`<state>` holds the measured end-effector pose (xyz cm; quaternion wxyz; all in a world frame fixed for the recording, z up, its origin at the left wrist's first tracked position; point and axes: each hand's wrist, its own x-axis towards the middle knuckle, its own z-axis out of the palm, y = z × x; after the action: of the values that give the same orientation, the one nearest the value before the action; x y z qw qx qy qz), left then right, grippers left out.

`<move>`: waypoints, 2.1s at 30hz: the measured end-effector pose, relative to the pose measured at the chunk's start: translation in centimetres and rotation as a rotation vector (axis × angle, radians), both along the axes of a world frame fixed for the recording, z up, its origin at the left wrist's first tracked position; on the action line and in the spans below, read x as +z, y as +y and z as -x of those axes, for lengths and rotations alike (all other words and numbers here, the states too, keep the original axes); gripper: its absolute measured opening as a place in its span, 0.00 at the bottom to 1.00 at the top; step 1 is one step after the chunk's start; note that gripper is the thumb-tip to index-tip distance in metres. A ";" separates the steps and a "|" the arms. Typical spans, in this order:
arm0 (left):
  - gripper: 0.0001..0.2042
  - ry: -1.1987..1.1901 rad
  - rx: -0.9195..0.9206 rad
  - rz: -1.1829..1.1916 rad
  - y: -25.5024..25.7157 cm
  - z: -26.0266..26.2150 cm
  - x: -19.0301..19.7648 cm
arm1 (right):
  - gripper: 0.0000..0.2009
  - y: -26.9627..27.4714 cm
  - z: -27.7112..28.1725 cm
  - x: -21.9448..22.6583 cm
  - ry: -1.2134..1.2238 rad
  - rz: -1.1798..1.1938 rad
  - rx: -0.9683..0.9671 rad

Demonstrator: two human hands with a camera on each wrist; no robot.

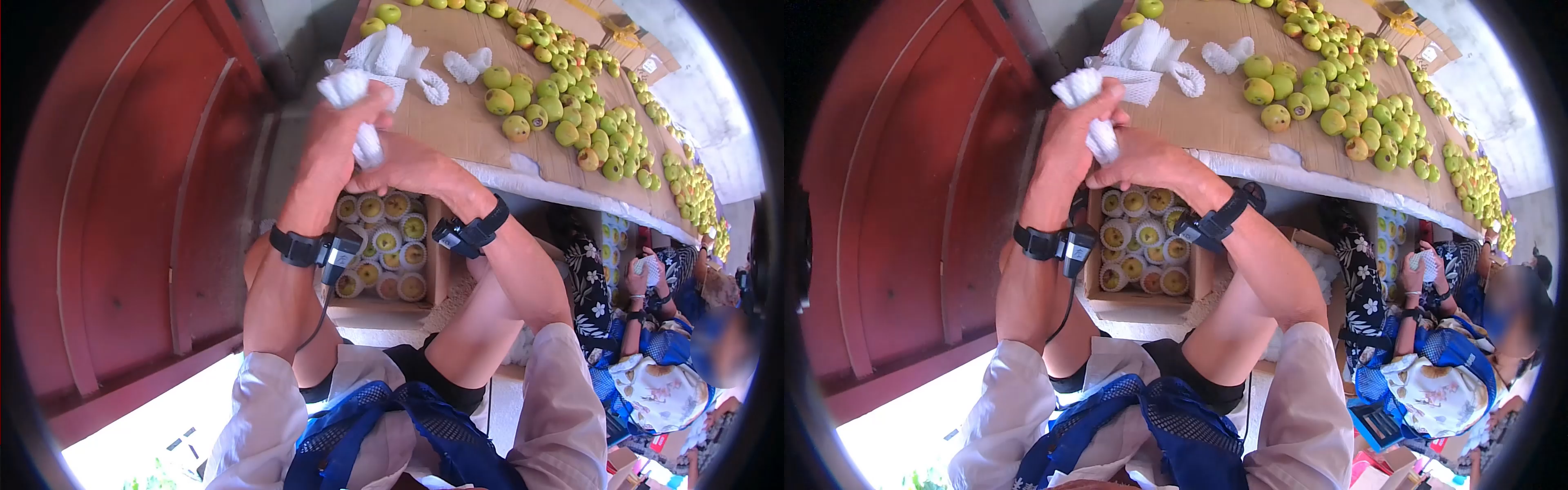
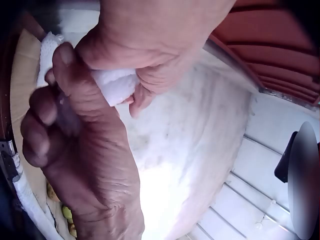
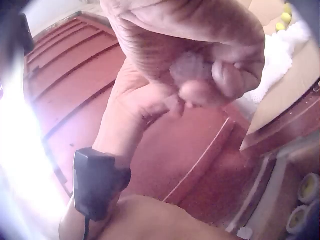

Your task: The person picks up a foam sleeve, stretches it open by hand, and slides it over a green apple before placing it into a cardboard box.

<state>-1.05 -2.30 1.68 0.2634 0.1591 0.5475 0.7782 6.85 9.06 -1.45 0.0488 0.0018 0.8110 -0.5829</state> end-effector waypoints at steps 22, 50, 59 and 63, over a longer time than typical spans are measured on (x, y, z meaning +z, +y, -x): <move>0.09 -0.132 0.113 -0.244 -1.7 1.6 0.7 | 0.18 11.8 4.5 -7.5 0.336 -1.049 -0.662; 0.23 0.001 -0.115 -0.052 2.0 -0.4 -1.2 | 0.18 5.5 -3.1 1.6 0.416 0.868 -0.554; 0.16 -0.017 -0.047 -0.001 1.5 -0.2 -2.2 | 0.20 6.9 -3.4 0.5 0.436 1.098 -0.520; 0.13 0.038 0.016 0.023 1.3 0.3 -2.6 | 0.21 6.4 -3.6 0.9 0.444 1.181 -0.482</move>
<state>-1.40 -1.03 -0.87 0.2486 0.1662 0.5627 0.7707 10.43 15.42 -0.54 -0.2575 0.0360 0.3239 -0.9097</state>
